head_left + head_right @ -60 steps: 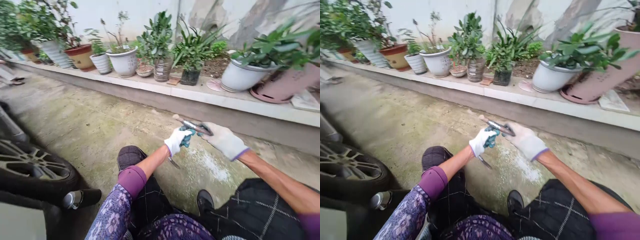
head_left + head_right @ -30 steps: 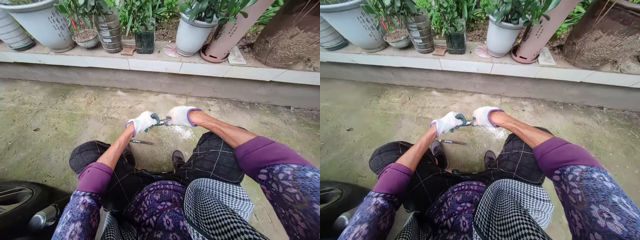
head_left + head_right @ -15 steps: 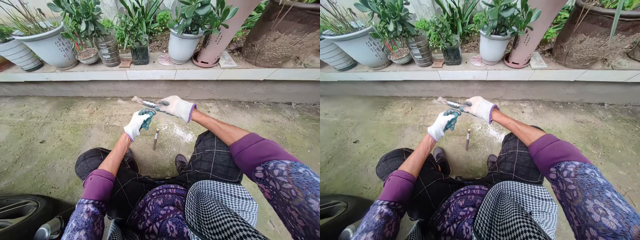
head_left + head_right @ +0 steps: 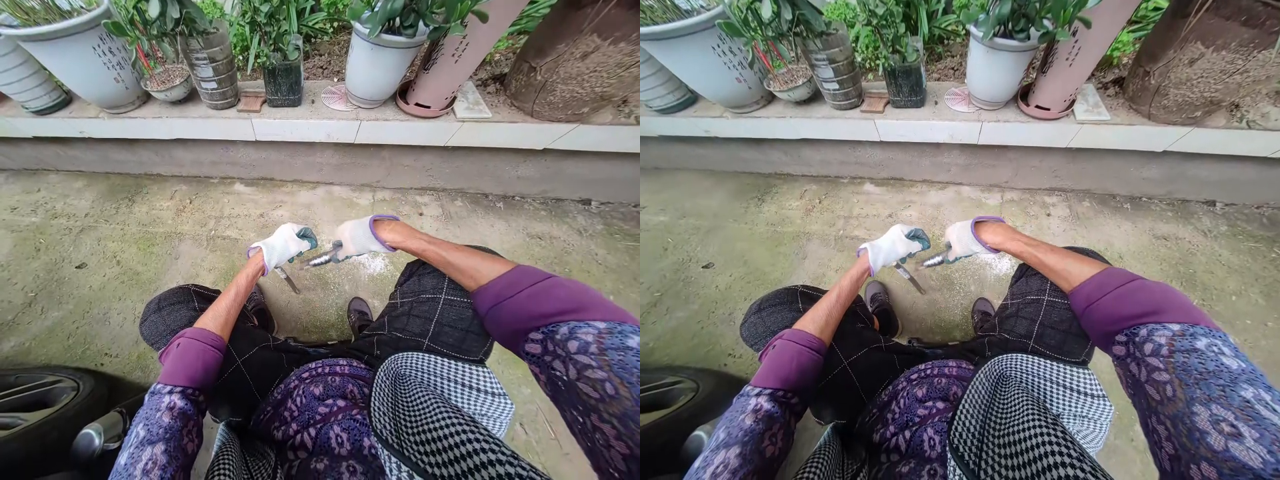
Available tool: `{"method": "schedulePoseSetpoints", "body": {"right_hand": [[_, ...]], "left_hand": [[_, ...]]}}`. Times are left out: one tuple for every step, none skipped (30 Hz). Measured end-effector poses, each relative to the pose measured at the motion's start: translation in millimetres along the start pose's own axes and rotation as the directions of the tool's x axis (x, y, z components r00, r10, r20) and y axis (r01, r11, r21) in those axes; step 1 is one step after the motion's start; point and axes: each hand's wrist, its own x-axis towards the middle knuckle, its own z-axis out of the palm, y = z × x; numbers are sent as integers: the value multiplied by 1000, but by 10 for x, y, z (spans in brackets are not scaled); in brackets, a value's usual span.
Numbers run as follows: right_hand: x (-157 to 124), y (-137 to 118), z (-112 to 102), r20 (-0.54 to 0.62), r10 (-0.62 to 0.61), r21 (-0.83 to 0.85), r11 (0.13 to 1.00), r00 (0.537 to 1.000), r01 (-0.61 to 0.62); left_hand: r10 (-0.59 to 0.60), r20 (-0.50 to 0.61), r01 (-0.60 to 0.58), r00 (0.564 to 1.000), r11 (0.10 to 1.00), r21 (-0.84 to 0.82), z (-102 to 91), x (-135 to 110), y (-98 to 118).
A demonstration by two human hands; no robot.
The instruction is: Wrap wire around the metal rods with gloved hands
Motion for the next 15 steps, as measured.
{"method": "schedulePoseSetpoints", "body": {"right_hand": [[58, 20, 4, -8, 25, -92, 995, 1000, -25], [110, 31, -10, -20, 48, -215, 975, 999, -52], [154, 36, -40, -38, 62, -343, 936, 997, -71], [188, 33, -80, -62, 63, -456, 886, 996, -85], [212, 24, -127, -87, 56, -540, 836, 995, -94], [225, 8, -176, -113, 41, -588, 803, 993, -101], [230, -14, -222, -139, 25, -599, 794, 990, -104], [229, -42, -263, -165, 8, -597, 795, 986, -107], [224, -74, -297, -192, -7, -592, 799, 981, -110], [219, -110, -323, -218, -19, -583, 804, 976, -115], [214, -147, -342, -241, -32, -574, 810, 970, -116], [212, -186, -355, -262, -42, -566, 816, 964, -118], [214, -223, -365, -279, -51, -559, 821, 959, -119], [218, -258, -373, -294, -58, -552, 825, 954, -121], [223, -291, -382, -308, -65, -543, 831, 949, -120]], "left_hand": [[-2, -2, 2, 1000, 1000, 8, 17, 11, -21], [1, -5, -1, 1000, 1000, 11, 31, 25, -39], [7, -11, -7, 1000, 1000, 11, 42, 40, -52], [17, -18, -17, 1000, 1000, 8, 51, 55, -60], [29, -28, -29, 999, 1000, 4, 58, 72, -63], [42, -41, -42, 998, 999, -1, 63, 87, -60], [57, -53, -57, 997, 998, -12, 66, 102, -52], [73, -66, -76, 995, 997, -33, 69, 113, -39], [92, -80, -97, 993, 993, -65, 71, 121, -20], [113, -92, -122, 989, 987, -104, 71, 125, 1], [133, -103, -147, 986, 978, -147, 69, 124, 25], [151, -113, -170, 982, 968, -186, 66, 121, 49], [166, -121, -189, 979, 958, -216, 60, 115, 69], [177, -124, -202, 976, 951, -235, 50, 108, 85], [184, -123, -210, 975, 945, -251, 37, 102, 94]]}}
